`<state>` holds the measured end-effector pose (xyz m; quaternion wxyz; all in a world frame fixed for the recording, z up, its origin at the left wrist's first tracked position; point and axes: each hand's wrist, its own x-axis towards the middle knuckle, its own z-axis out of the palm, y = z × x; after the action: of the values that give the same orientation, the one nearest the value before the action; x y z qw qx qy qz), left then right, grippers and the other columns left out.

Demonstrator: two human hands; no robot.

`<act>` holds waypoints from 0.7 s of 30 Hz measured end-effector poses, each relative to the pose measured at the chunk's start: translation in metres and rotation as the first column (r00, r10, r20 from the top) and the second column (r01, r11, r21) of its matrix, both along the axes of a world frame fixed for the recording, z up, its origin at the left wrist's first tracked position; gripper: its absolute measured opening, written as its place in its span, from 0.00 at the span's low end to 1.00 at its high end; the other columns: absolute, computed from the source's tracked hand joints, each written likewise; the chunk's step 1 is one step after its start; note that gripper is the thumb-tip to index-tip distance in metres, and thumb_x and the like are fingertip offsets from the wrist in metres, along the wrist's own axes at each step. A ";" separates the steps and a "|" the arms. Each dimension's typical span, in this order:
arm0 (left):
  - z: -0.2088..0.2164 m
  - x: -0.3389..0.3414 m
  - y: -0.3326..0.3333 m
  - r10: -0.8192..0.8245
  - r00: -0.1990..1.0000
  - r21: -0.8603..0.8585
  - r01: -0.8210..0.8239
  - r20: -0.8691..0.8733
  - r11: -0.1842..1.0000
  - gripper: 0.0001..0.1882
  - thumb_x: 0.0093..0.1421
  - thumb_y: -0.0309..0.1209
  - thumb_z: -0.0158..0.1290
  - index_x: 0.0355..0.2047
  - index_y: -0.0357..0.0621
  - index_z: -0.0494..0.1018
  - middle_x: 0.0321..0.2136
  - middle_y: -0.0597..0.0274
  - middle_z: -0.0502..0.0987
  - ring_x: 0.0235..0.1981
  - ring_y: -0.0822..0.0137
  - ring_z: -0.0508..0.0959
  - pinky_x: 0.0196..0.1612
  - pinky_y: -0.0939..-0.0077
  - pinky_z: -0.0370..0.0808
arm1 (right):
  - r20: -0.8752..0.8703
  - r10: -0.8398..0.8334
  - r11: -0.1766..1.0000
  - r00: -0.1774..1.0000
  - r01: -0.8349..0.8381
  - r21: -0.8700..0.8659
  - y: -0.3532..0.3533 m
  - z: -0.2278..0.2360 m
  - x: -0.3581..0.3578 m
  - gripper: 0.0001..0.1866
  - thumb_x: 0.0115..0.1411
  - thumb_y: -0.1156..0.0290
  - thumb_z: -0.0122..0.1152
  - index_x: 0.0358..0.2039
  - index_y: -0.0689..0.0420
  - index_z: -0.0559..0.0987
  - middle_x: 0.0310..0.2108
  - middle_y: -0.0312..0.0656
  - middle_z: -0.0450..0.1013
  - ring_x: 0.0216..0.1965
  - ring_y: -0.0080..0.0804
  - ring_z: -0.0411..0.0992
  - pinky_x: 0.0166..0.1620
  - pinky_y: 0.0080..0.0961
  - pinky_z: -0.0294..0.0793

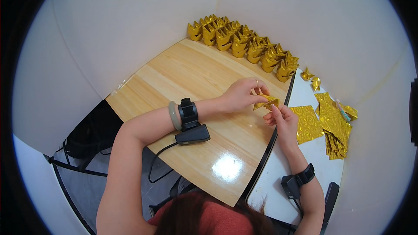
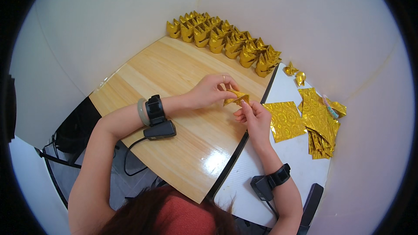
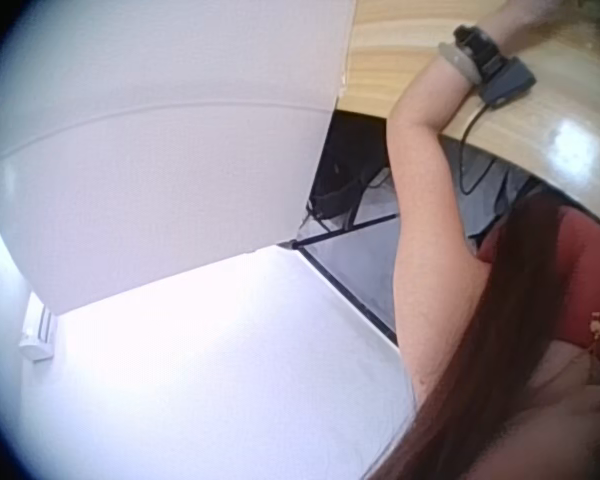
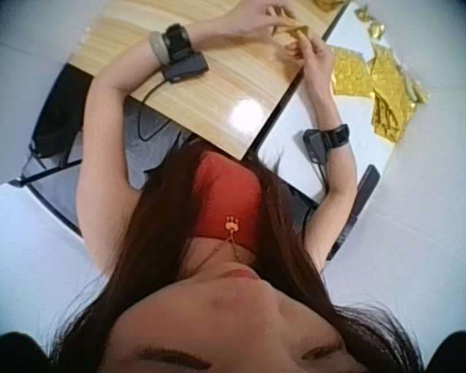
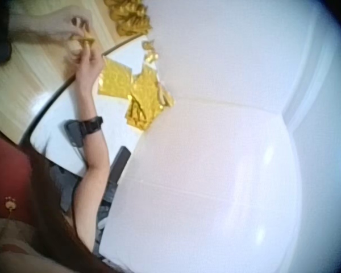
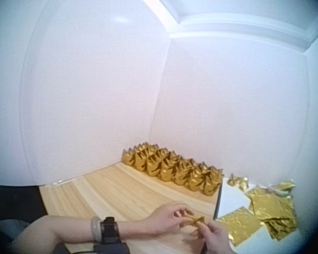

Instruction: Folding gold foil paper into traditional Chinese paper ingots.

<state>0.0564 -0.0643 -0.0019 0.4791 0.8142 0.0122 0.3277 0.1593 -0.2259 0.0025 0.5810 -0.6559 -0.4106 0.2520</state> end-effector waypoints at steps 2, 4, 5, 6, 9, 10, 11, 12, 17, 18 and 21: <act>0.003 -0.003 -0.001 0.040 0.998 0.066 -0.043 0.058 0.997 0.06 0.50 0.30 0.57 0.28 0.42 0.75 0.26 0.64 0.73 0.32 0.69 0.72 0.32 0.76 0.70 | 0.004 -0.012 1.000 1.000 0.012 -0.014 0.001 0.000 0.000 0.11 0.62 0.65 0.50 0.32 0.60 0.75 0.23 0.37 0.74 0.21 0.17 0.70 0.27 0.13 0.69; 0.004 -0.004 -0.001 0.075 0.990 0.127 -0.090 0.120 0.988 0.05 0.48 0.30 0.58 0.26 0.45 0.75 0.26 0.65 0.72 0.35 0.67 0.71 0.35 0.73 0.69 | 0.010 -0.018 1.000 1.000 0.018 -0.006 0.001 0.000 0.000 0.11 0.61 0.66 0.50 0.32 0.61 0.75 0.23 0.38 0.74 0.21 0.18 0.70 0.28 0.13 0.69; 0.004 -0.004 -0.001 0.080 0.986 0.174 -0.105 0.148 0.979 0.05 0.47 0.30 0.58 0.25 0.46 0.76 0.25 0.65 0.72 0.35 0.66 0.70 0.36 0.73 0.69 | 0.015 -0.025 1.000 1.000 0.025 0.002 0.001 -0.001 0.000 0.11 0.61 0.66 0.51 0.32 0.61 0.75 0.23 0.38 0.74 0.22 0.18 0.70 0.28 0.14 0.69; 0.004 -0.004 -0.001 0.083 0.981 0.221 -0.122 0.176 0.968 0.05 0.46 0.30 0.58 0.24 0.47 0.76 0.25 0.65 0.72 0.36 0.64 0.70 0.37 0.73 0.68 | 0.015 -0.024 1.000 1.000 0.024 0.001 0.002 -0.001 0.001 0.11 0.61 0.66 0.51 0.32 0.61 0.75 0.23 0.38 0.74 0.22 0.18 0.70 0.28 0.14 0.69; 0.004 -0.004 0.000 0.088 0.984 0.246 -0.125 0.156 0.961 0.04 0.46 0.31 0.58 0.25 0.48 0.76 0.26 0.65 0.72 0.36 0.64 0.70 0.38 0.72 0.68 | 0.000 -0.041 0.999 0.999 0.041 0.032 0.002 -0.002 0.000 0.10 0.60 0.69 0.52 0.31 0.64 0.75 0.22 0.39 0.74 0.21 0.19 0.70 0.26 0.13 0.70; 0.004 -0.004 0.000 0.089 0.984 0.246 -0.126 0.156 0.961 0.04 0.46 0.31 0.58 0.25 0.48 0.76 0.26 0.65 0.72 0.36 0.64 0.70 0.38 0.72 0.68 | 0.008 -0.046 0.998 0.999 0.045 0.041 0.002 -0.002 0.000 0.10 0.60 0.70 0.53 0.31 0.64 0.75 0.22 0.40 0.74 0.21 0.19 0.70 0.27 0.14 0.70; 0.005 -0.004 0.000 0.094 0.982 0.282 -0.139 0.164 0.949 0.05 0.46 0.29 0.59 0.25 0.47 0.77 0.26 0.66 0.72 0.35 0.64 0.70 0.37 0.73 0.68 | 0.015 -0.051 0.997 0.999 0.050 0.051 0.002 -0.002 0.000 0.09 0.60 0.70 0.53 0.31 0.65 0.75 0.22 0.40 0.74 0.21 0.19 0.71 0.27 0.14 0.71; 0.005 -0.005 0.000 0.100 0.980 0.318 -0.152 0.173 0.936 0.05 0.46 0.28 0.59 0.26 0.47 0.77 0.26 0.66 0.73 0.35 0.65 0.70 0.36 0.74 0.67 | 0.015 -0.050 0.998 0.999 0.049 0.050 0.002 -0.002 0.000 0.09 0.60 0.70 0.53 0.31 0.65 0.75 0.22 0.40 0.74 0.21 0.19 0.71 0.27 0.14 0.71; 0.005 -0.005 0.000 0.117 0.984 0.310 -0.154 0.133 0.938 0.05 0.46 0.28 0.59 0.27 0.47 0.77 0.26 0.66 0.73 0.34 0.64 0.71 0.37 0.73 0.68 | 0.071 -0.076 0.996 0.995 0.072 0.048 0.002 -0.002 0.000 0.09 0.60 0.71 0.53 0.30 0.65 0.75 0.22 0.40 0.74 0.21 0.20 0.71 0.27 0.14 0.71; 0.003 -0.004 0.001 0.114 0.987 0.299 -0.144 0.118 0.943 0.05 0.46 0.28 0.59 0.27 0.47 0.77 0.27 0.66 0.74 0.34 0.65 0.71 0.37 0.74 0.68 | 0.072 -0.074 0.996 0.995 0.070 0.049 0.003 -0.003 0.000 0.09 0.60 0.71 0.53 0.30 0.65 0.75 0.22 0.40 0.74 0.21 0.20 0.71 0.27 0.14 0.71; 0.002 -0.005 0.006 0.059 0.996 0.240 -0.073 0.063 0.968 0.07 0.47 0.27 0.59 0.29 0.47 0.78 0.27 0.65 0.74 0.35 0.66 0.71 0.36 0.75 0.69 | 0.106 -0.075 0.997 0.992 0.071 0.044 0.005 -0.004 0.000 0.10 0.60 0.71 0.53 0.30 0.66 0.75 0.21 0.40 0.74 0.21 0.20 0.71 0.27 0.14 0.71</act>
<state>0.0517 -0.0586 -0.0002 0.3651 0.8563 -0.0142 0.3649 0.1592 -0.2213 -0.0013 0.5798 -0.6714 -0.4221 0.1866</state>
